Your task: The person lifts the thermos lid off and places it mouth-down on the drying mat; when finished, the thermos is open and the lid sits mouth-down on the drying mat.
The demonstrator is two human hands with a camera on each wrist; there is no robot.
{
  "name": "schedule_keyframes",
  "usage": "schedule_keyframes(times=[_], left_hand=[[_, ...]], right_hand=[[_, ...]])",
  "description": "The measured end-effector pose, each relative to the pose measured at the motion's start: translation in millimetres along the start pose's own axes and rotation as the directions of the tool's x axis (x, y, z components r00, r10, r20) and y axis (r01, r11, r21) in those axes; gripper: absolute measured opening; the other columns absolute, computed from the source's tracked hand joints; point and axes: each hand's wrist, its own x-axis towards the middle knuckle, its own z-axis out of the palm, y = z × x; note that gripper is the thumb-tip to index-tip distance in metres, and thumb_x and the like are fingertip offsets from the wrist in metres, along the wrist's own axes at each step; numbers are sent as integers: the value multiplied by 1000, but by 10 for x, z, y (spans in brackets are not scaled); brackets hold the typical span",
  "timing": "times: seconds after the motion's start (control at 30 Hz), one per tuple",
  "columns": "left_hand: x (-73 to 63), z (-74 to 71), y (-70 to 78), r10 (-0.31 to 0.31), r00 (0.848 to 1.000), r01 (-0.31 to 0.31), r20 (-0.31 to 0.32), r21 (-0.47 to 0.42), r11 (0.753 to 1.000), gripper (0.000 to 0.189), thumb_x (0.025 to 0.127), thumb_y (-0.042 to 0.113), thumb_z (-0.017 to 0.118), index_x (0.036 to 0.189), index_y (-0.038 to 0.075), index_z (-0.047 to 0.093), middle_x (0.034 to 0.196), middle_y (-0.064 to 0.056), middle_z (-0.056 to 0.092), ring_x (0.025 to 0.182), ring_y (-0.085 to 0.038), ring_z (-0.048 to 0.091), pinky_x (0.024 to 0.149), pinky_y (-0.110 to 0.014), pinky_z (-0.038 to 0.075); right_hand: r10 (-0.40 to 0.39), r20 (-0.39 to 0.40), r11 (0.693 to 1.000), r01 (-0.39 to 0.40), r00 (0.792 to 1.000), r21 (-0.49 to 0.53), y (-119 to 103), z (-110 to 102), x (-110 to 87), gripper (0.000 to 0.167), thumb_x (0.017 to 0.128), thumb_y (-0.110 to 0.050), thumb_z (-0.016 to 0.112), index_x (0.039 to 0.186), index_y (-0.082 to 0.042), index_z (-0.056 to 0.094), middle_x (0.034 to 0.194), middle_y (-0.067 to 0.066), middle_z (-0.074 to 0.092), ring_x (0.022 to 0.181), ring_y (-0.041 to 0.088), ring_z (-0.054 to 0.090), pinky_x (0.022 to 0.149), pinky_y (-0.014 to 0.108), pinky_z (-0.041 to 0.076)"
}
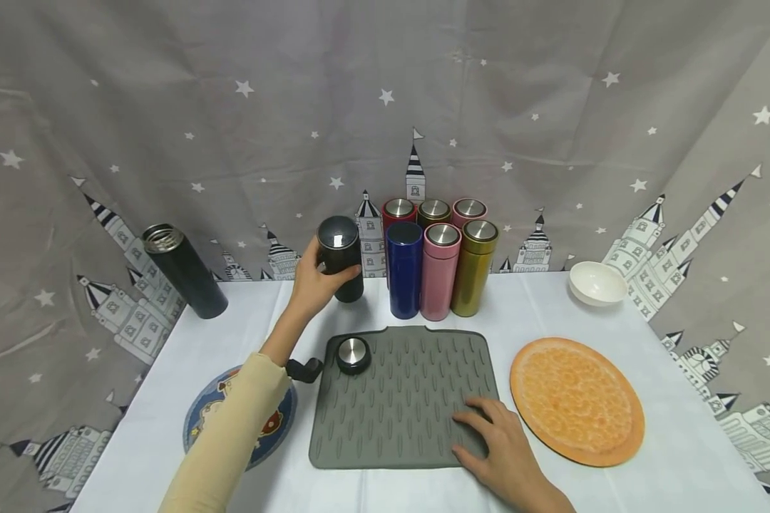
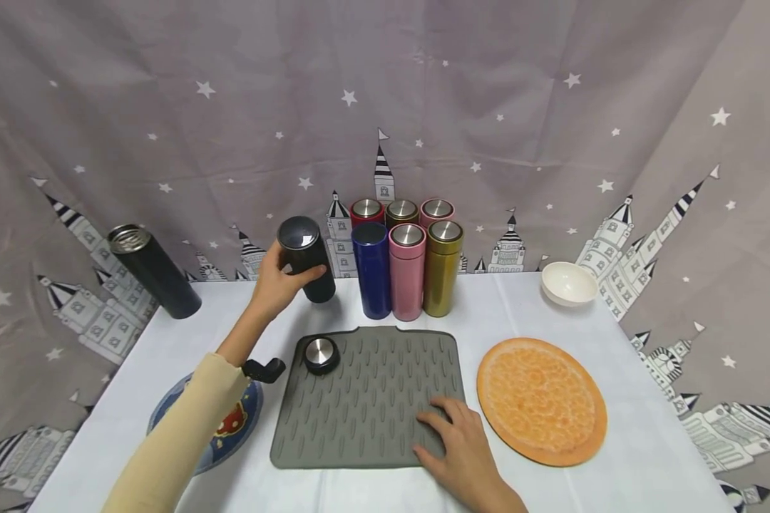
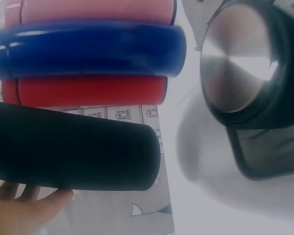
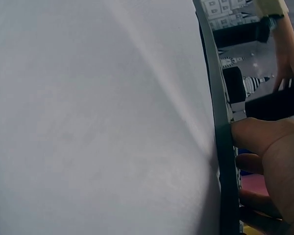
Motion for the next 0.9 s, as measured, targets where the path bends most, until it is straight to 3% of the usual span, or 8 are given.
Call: schedule_keyframes(times=[0.17,0.33,0.53,0.7,0.9], left_hand=[[-203,-59,148,43,999,-43,12,-7,999,70,77,18,88,138,19,54,129,-9,62,123,-29,56,100,-59,44],[-430,-89,361,87,996,-87,-17,-3,996,71,75,10,88,138,11,55,126,-14,63,118,-33,57,97,-62,45],[-723,-116,732,57,998,-57,8,-73,996,74,77,4,84,142,7,50,132,-16,59,125,-33,53,100,-56,45],[-898,-145,763,38,999,-36,13,-128,991,78,75,6,86,143,15,50,133,-6,59,125,-24,53,103,-49,45],[-1105,-132,819,58,997,-49,56,-152,987,82,74,8,87,145,17,49,135,-5,58,126,-24,54,103,-52,44]], right_hand=[[14,-8,1000,-14,1000,-4,1,-5,1,43,72,-34,89,110,-22,75,126,5,60,115,24,54,92,50,45],[10,-14,1000,-10,1000,3,-5,-2,9,44,70,-32,91,110,-21,75,125,6,60,115,25,54,92,51,44],[22,-10,1000,-22,1000,8,-39,-20,-20,43,68,-28,91,107,-20,75,122,7,61,114,26,55,90,52,45],[36,8,999,-36,999,21,-62,-28,-6,43,69,-27,92,108,-19,75,124,8,61,115,29,55,92,53,44],[29,0,999,-29,1000,13,-75,-17,15,43,68,-27,92,107,-18,75,122,9,61,113,30,56,91,53,44]])
